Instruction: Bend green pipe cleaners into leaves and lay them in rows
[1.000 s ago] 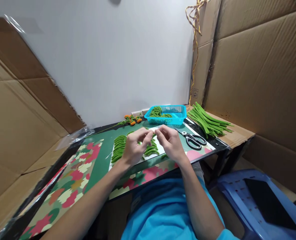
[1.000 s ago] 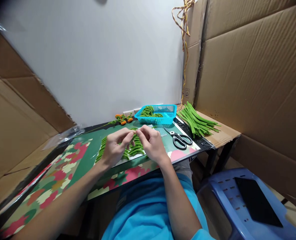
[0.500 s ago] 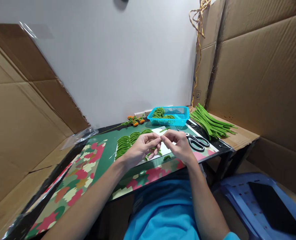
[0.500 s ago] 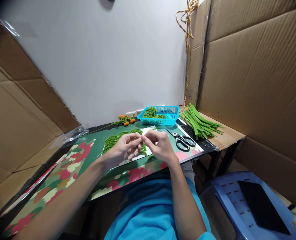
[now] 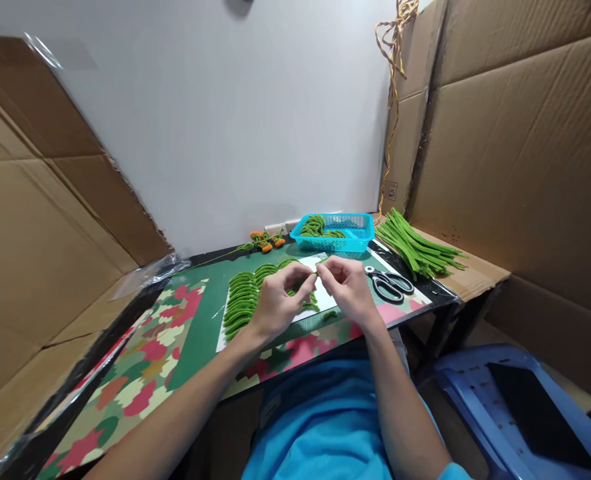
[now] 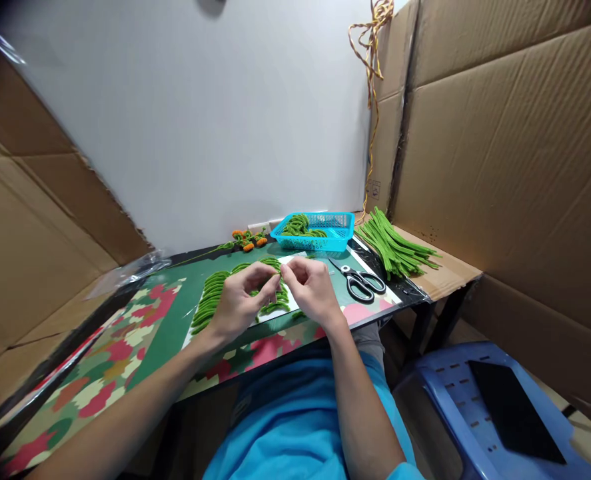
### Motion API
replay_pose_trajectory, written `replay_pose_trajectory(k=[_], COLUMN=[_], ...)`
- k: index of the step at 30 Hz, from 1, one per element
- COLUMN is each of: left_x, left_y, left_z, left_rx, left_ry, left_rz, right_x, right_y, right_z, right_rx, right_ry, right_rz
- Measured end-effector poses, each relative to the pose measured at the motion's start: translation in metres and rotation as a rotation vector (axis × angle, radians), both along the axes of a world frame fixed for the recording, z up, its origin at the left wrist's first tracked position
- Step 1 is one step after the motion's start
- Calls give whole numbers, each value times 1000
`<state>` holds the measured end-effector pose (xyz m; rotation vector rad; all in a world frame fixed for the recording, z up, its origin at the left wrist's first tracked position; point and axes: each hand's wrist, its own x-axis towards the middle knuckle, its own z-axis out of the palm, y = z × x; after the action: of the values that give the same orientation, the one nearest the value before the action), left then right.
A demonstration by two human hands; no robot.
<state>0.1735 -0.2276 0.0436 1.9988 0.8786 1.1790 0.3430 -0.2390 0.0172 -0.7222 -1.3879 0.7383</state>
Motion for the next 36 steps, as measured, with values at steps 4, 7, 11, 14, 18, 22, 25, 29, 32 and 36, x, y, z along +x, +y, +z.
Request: replay_pose_trajectory(k=[4,7,11,14,18,22,25,29,32,36], left_x=[5,6,2,0,-2,-3,-3,-3,-3,-1], left_y=[5,6,4,4,-1,-7,-4,7,11,6], left_z=[-1,1,4,4,6,5,-2,-11,-12,-9], left_rx=[-585,-731,-720,-645,-197,364,343,-85,-269,-346], left_ry=[-240,-334,-280,-222,-53,69,58,-55,-93,-142], left_rz=[-205,-240,-294,-308,-195,-59,-47,-127,-194,-176], right_x=[9,12,14,15,10,5,7,14,18,15], right_y=[-3,-3,-5,-8,-10,-9,-7,-5,-4,-1], right_z=[-1,-1,-2,-2,2,5,3,-2,-4,-4], right_rx=[155,210,194,164,44,-17,12,74,68,15], right_ry=[-262,-346,-340,-299,-115,30,-77,-193,-124,12], right_rz=[-149,-148,-112,-53,49,155,102,-118,-172,-82])
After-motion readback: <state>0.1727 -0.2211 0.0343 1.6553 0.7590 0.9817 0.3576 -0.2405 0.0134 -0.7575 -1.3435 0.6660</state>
